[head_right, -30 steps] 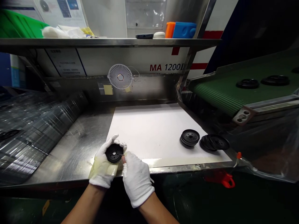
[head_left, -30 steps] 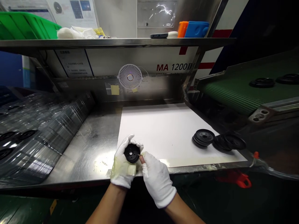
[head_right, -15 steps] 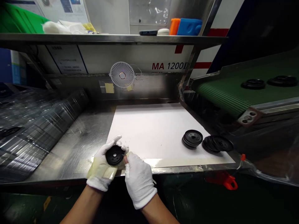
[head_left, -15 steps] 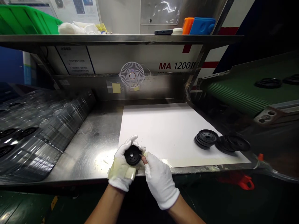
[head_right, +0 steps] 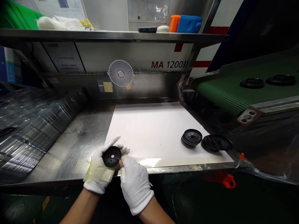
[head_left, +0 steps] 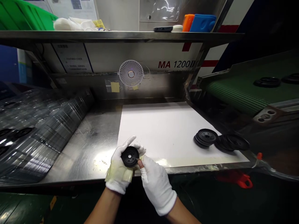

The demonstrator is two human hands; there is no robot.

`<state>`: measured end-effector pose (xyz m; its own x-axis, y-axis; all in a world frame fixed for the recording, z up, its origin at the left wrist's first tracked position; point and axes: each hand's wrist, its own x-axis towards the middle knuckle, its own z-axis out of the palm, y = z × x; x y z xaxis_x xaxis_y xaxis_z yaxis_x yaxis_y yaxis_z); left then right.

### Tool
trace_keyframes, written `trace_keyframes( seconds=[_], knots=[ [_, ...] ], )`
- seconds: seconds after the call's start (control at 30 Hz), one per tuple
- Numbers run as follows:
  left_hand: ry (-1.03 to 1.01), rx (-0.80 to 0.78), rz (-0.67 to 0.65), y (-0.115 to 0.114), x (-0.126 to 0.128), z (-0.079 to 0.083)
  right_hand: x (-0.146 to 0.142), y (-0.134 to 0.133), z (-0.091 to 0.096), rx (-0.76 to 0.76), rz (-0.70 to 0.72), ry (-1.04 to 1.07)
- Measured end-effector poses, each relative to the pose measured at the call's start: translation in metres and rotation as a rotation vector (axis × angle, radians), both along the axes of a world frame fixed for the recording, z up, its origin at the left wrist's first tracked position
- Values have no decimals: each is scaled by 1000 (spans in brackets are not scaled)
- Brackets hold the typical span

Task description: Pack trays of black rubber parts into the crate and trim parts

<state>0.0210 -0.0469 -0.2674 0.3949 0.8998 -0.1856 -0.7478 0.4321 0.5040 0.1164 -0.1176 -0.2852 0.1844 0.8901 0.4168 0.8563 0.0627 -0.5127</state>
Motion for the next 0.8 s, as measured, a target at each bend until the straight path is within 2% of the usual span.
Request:
trace_keyframes(
  seconds=[0.27, 0.5, 0.67, 0.73, 0.8],
  knots=[
    [-44, 31, 52, -1, 8, 7, -1, -1, 2, 39, -43, -69],
    [-47, 38, 98, 2, 13, 6, -2, 2, 1, 77, -90, -65],
    [-35, 26, 233, 2, 16, 10, -6, 3, 0, 108, -72, -71],
    [-19, 36, 174, 0, 11, 11, -4, 3, 2, 85, -55, -35],
    [-25, 34, -11, -1, 1, 12, 0, 4, 3, 55, -22, 14]
  ],
)
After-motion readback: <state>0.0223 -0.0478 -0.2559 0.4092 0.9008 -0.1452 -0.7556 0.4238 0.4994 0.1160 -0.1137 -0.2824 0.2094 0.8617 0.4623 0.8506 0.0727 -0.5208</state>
